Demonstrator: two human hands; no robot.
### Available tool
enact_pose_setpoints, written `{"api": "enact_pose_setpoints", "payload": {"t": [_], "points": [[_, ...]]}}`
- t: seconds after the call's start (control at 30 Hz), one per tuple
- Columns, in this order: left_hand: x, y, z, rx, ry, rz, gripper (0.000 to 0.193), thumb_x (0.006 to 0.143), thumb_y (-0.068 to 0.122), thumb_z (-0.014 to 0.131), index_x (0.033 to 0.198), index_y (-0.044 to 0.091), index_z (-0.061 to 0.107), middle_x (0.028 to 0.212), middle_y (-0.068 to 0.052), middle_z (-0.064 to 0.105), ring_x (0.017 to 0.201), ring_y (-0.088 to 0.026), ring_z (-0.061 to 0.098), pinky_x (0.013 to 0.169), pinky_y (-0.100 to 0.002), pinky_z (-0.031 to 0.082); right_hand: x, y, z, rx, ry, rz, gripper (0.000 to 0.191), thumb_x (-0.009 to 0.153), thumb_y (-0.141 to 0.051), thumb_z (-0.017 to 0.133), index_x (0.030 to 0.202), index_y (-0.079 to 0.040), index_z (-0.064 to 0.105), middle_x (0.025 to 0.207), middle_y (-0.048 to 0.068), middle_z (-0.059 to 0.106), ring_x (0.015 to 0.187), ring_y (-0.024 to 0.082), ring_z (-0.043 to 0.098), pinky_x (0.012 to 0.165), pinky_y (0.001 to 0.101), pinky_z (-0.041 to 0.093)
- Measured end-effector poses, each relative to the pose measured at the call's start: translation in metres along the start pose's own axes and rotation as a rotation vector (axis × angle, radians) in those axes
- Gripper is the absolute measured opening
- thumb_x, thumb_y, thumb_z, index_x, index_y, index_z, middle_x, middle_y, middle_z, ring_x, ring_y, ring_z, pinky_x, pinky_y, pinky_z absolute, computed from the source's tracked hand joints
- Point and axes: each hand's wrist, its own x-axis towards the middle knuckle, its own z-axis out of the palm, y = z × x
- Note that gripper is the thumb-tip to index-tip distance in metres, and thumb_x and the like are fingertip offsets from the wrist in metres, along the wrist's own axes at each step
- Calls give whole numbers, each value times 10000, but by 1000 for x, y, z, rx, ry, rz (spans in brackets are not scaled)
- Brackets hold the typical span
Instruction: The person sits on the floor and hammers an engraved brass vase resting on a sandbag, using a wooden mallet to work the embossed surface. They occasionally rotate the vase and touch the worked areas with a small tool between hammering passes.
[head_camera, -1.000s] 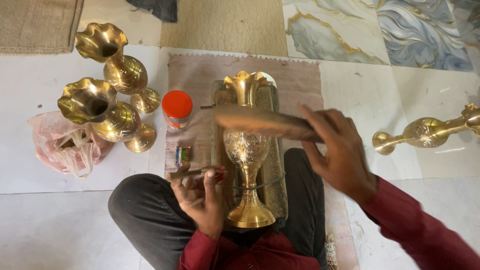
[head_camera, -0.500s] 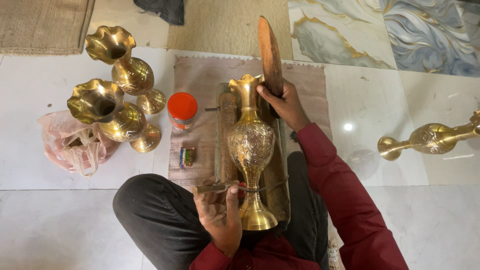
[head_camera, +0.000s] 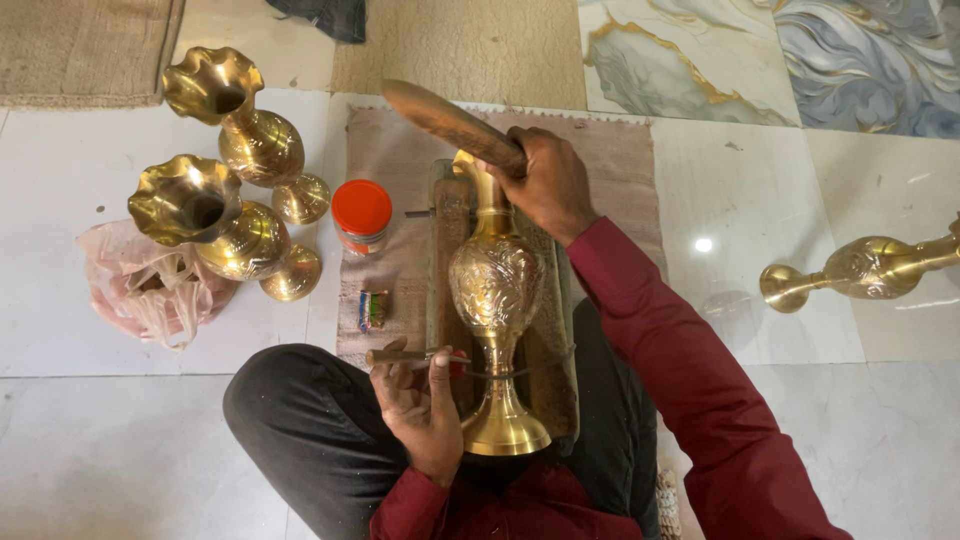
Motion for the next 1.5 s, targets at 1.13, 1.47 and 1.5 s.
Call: {"api": "enact_pose_setpoints", "payload": {"t": [1.13, 1.47, 1.5], "points": [[20, -12, 6, -1, -400, 266, 564, 951, -138, 683, 1430, 81, 481, 1060, -135, 760, 1011, -181, 769, 901, -320, 645, -97, -109, -179, -282, -413, -369, 704, 809, -64, 725, 1476, -136, 515, 1114, 144, 615, 970, 294, 642, 653, 366, 560], [14, -12, 5, 89, -345, 154, 378, 906, -139, 729, 1246, -22, 613, 1012, -170, 781, 915, -190, 779, 817, -309, 649, -96, -118, -178, -311, -321, -419, 782, 757, 23, 694, 1466, -271, 542, 1198, 98, 615, 1096, 296, 605, 930, 457, 499], [14, -12, 5, 74, -337, 165, 384, 903, -136, 721, 1249, -27, 597, 1032, -174, 774, 927, -190, 780, 826, -307, 651, -96, -119, -178, -173, -367, -338, 769, 803, 18, 696, 1500, -252, 517, 1211, 98, 607, 1097, 283, 600, 921, 432, 507]]}}
